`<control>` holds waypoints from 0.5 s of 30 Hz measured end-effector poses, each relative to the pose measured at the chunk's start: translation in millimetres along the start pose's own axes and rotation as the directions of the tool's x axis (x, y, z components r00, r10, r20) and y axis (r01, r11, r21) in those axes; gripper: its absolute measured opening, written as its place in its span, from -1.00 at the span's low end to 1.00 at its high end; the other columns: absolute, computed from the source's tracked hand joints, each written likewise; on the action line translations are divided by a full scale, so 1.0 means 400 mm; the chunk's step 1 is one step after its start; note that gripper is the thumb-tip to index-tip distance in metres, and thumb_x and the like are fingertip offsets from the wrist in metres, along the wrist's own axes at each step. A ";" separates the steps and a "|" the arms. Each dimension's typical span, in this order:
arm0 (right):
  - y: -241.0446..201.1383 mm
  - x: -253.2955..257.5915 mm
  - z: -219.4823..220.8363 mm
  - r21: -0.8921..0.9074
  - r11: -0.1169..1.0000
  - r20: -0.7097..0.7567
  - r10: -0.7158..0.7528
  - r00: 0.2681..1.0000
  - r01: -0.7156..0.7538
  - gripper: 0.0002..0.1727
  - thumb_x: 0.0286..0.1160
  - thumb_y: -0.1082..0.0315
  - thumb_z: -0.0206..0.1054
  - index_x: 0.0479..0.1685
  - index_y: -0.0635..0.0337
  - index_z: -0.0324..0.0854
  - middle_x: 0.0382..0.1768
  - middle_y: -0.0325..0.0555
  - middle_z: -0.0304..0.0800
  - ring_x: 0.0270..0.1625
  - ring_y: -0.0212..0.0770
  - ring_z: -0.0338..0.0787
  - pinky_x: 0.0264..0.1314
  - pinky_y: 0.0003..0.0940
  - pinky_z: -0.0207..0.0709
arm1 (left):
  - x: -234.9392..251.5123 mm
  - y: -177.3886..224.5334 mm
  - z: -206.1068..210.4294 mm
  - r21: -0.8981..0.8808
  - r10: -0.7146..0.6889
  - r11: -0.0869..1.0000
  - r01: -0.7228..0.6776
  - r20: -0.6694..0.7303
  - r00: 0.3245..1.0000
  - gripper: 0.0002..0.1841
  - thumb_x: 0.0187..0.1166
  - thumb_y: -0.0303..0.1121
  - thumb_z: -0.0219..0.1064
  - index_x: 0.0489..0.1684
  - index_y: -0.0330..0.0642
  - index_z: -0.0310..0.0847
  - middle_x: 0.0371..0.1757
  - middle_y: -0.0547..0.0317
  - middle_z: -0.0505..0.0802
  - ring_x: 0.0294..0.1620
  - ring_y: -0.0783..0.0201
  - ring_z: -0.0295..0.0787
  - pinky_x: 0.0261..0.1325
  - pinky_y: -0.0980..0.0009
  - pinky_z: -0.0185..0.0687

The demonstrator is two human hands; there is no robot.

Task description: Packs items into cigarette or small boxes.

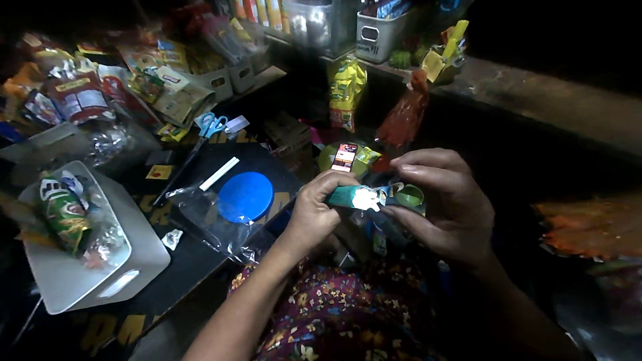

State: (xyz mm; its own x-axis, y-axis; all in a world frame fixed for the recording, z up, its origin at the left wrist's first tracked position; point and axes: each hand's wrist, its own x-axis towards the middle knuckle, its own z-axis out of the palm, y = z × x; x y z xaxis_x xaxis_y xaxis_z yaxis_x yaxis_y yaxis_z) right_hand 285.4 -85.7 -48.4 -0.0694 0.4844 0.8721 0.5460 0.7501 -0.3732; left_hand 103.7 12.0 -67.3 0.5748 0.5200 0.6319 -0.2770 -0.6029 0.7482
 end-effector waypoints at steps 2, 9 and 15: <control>-0.003 -0.006 -0.005 -0.003 1.000 -0.025 -0.005 1.000 0.005 -0.58 0.42 0.40 0.50 0.27 0.03 0.60 0.23 -0.28 0.66 0.39 -0.37 0.62 0.45 -0.46 0.56 | -0.002 -0.001 -0.002 0.020 -0.004 1.000 0.005 -0.015 1.000 -0.82 0.28 -0.67 0.41 -0.20 -0.36 0.69 -0.01 0.11 0.85 0.23 0.34 0.76 0.44 0.37 0.62; -0.010 -0.017 0.006 -0.076 0.996 -0.004 0.037 0.999 -0.038 -0.62 0.51 0.49 0.36 0.31 0.12 0.56 0.17 -0.18 0.73 0.28 -0.42 0.70 0.36 -0.54 0.61 | -0.009 -0.002 -0.002 0.017 0.016 1.000 -0.015 -0.015 1.000 -0.82 0.26 -0.69 0.40 -0.21 -0.37 0.70 -0.03 0.09 0.86 0.20 0.35 0.78 0.39 0.39 0.66; 0.003 -0.024 0.020 0.009 0.995 -0.032 0.099 0.995 -0.099 -0.60 0.48 0.52 0.35 0.30 0.08 0.60 0.05 -0.29 0.79 0.12 -0.52 0.77 0.22 -0.60 0.68 | -0.014 0.002 -0.005 0.012 0.021 1.000 -0.021 -0.004 1.000 -0.80 0.21 -0.70 0.41 -0.20 -0.44 0.71 -0.02 0.04 0.86 0.20 0.36 0.78 0.39 0.43 0.64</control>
State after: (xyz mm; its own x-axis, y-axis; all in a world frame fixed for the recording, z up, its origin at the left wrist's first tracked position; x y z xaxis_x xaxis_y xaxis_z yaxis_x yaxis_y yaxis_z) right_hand 280.1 -86.1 -59.8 0.0115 0.5417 0.8405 0.5430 0.7024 -0.4601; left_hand 98.7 9.6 -69.9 0.5661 0.5096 0.6480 -0.2796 -0.6208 0.7324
